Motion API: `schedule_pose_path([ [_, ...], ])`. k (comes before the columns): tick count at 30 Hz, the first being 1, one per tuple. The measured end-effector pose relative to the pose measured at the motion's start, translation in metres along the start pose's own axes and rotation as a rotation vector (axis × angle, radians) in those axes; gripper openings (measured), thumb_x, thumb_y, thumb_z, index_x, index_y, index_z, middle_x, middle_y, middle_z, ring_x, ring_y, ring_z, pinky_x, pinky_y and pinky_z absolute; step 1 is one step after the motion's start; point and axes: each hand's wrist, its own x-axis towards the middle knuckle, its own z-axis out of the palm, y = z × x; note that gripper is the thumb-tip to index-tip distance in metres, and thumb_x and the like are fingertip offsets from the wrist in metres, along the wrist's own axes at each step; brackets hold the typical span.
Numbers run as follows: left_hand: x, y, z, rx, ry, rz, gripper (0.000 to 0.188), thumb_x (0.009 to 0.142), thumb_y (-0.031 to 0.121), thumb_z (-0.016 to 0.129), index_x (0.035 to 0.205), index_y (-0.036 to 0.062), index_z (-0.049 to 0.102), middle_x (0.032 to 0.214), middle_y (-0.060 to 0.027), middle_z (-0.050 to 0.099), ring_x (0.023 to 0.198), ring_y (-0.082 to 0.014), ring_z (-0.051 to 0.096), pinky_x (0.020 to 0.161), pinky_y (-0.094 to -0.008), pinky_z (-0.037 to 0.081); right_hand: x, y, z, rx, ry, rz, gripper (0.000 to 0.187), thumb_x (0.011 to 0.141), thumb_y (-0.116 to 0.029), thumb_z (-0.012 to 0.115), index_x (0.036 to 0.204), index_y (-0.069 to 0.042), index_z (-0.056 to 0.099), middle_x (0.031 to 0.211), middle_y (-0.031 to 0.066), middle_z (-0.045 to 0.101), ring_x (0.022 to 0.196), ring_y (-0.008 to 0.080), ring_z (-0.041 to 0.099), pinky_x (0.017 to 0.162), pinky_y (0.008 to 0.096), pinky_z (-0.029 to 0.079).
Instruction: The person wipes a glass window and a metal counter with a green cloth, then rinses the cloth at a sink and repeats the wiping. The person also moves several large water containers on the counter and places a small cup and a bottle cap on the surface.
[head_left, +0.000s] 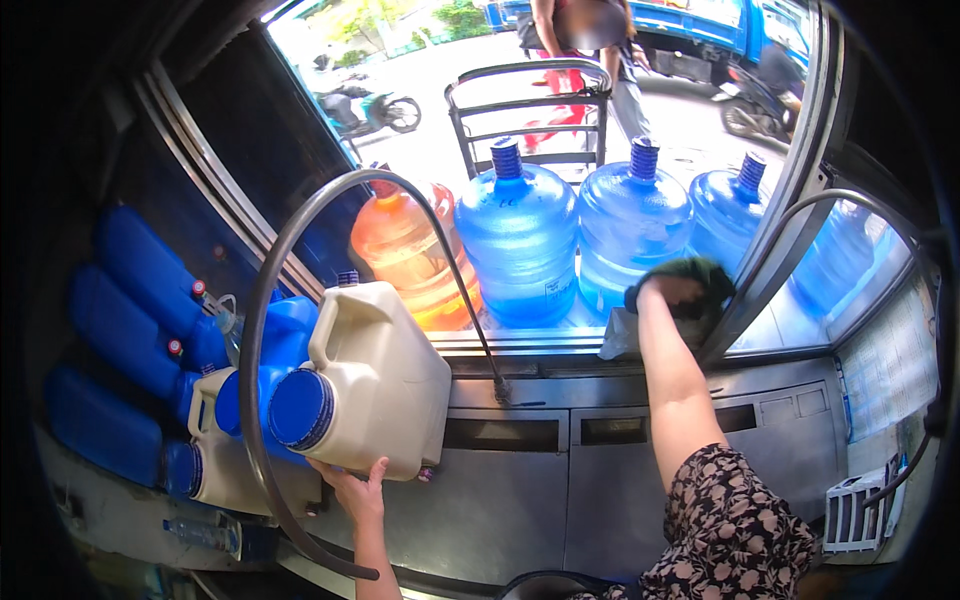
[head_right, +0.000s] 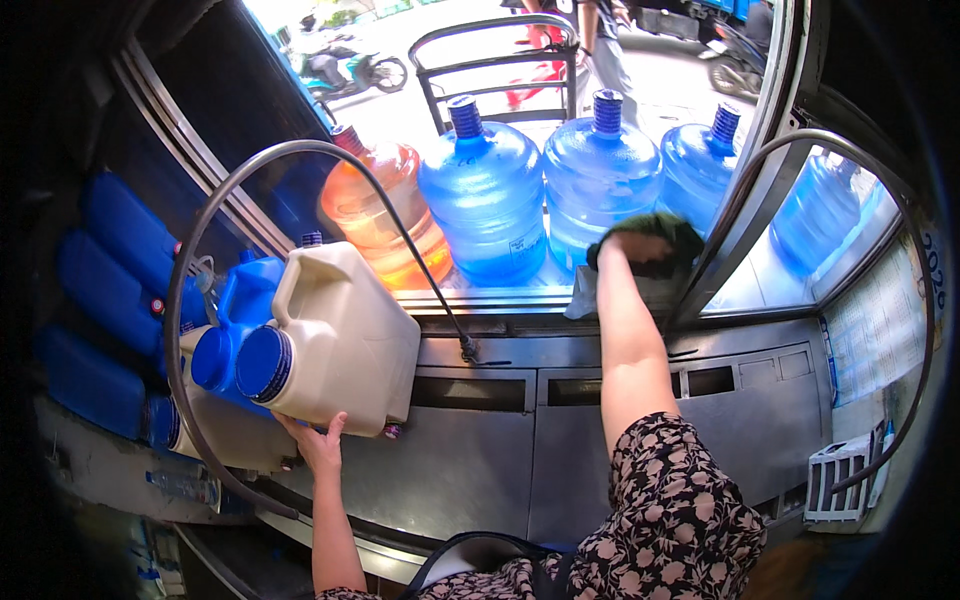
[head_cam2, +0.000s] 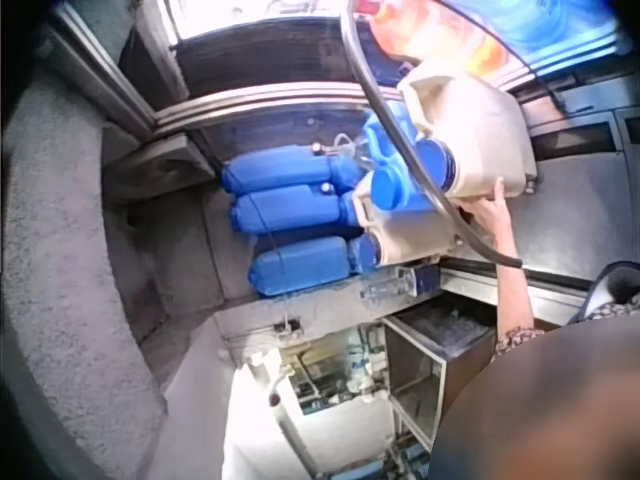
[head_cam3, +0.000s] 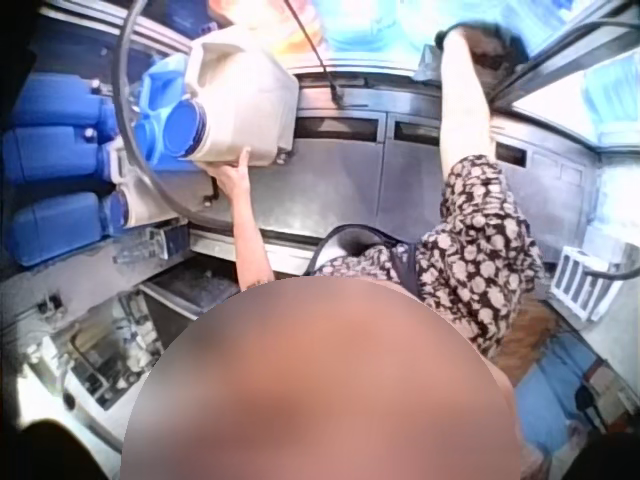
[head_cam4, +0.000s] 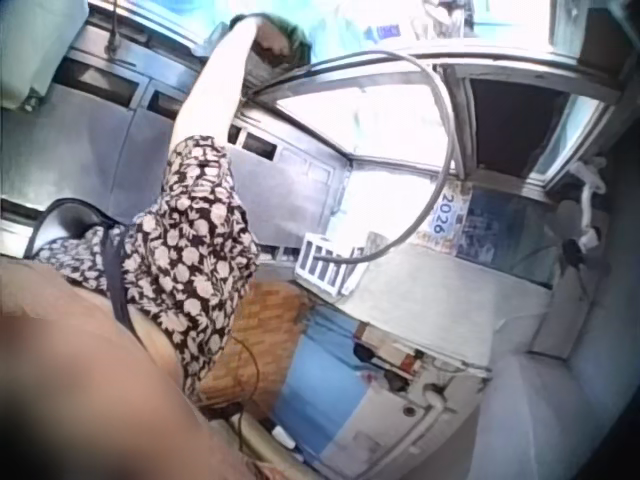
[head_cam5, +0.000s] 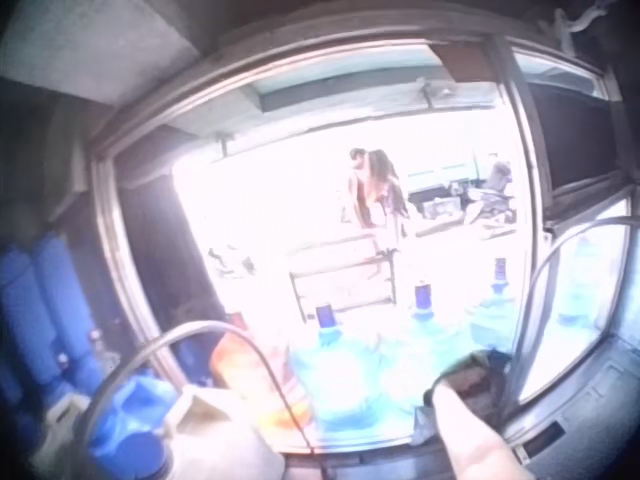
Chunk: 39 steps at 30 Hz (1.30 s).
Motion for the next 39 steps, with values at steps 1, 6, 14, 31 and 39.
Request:
schedule_pose_path([
  [1,0.000,-0.002,0.000,0.042,0.001,0.020,0.127,0.069,0.032,0.086,0.150,-0.0010,-0.005,0.155,-0.0287,0.006,0.140,-0.0430,0.024,0.112,-0.0459,0.029,0.011,0.012,0.007,-0.287,-0.085,-0.008,0.069,0.089,-0.044,0.056,0.141,-0.002,0.037,0.139,0.0278,0.040,0.134,0.0428,0.035,0.108,0.0578,0.029],
  [6,-0.001,-0.007,0.002,0.076,-0.004,-0.015,0.125,0.070,0.036,0.085,0.151,-0.0004,-0.003,0.155,-0.0296,0.005,0.141,-0.0450,0.020,0.113,-0.0471,0.026,0.057,-0.099,-0.003,-0.478,0.128,-0.325,0.064,0.093,-0.046,0.047,0.144,-0.009,0.036,0.147,0.0255,0.029,0.135,0.0463,0.030,0.105,0.0620,0.029],
  [14,-0.001,-0.008,0.002,0.118,-0.002,0.016,0.124,0.070,0.037,0.085,0.151,0.0004,-0.002,0.155,-0.0296,0.004,0.142,-0.0444,0.017,0.114,-0.0464,0.026,0.013,-0.337,-0.100,0.235,0.614,-1.489,0.062,0.094,-0.058,0.039,0.140,-0.017,0.044,0.149,0.0250,0.030,0.130,0.0565,0.030,0.095,0.0762,0.026],
  [31,-0.003,0.003,0.000,0.144,0.025,-0.011,0.127,0.068,0.032,0.087,0.152,0.0039,-0.005,0.154,-0.0239,0.018,0.135,-0.0386,0.035,0.109,-0.0440,0.035,-0.125,-0.081,-0.054,-0.503,-1.768,-1.758,0.030,0.090,-0.018,0.055,0.120,-0.015,0.061,0.119,0.0098,0.062,0.109,0.0237,0.058,0.095,0.0351,0.045],
  [39,-0.001,0.009,-0.003,0.016,-0.013,-0.065,0.130,0.068,0.038,0.085,0.150,0.0022,-0.010,0.152,-0.0281,0.015,0.131,-0.0431,0.042,0.105,-0.0468,0.040,-0.179,-0.425,-0.146,0.533,0.239,-2.005,0.052,0.092,-0.046,0.051,0.135,-0.018,0.051,0.144,0.0127,0.036,0.131,0.0351,0.031,0.105,0.0587,0.023],
])
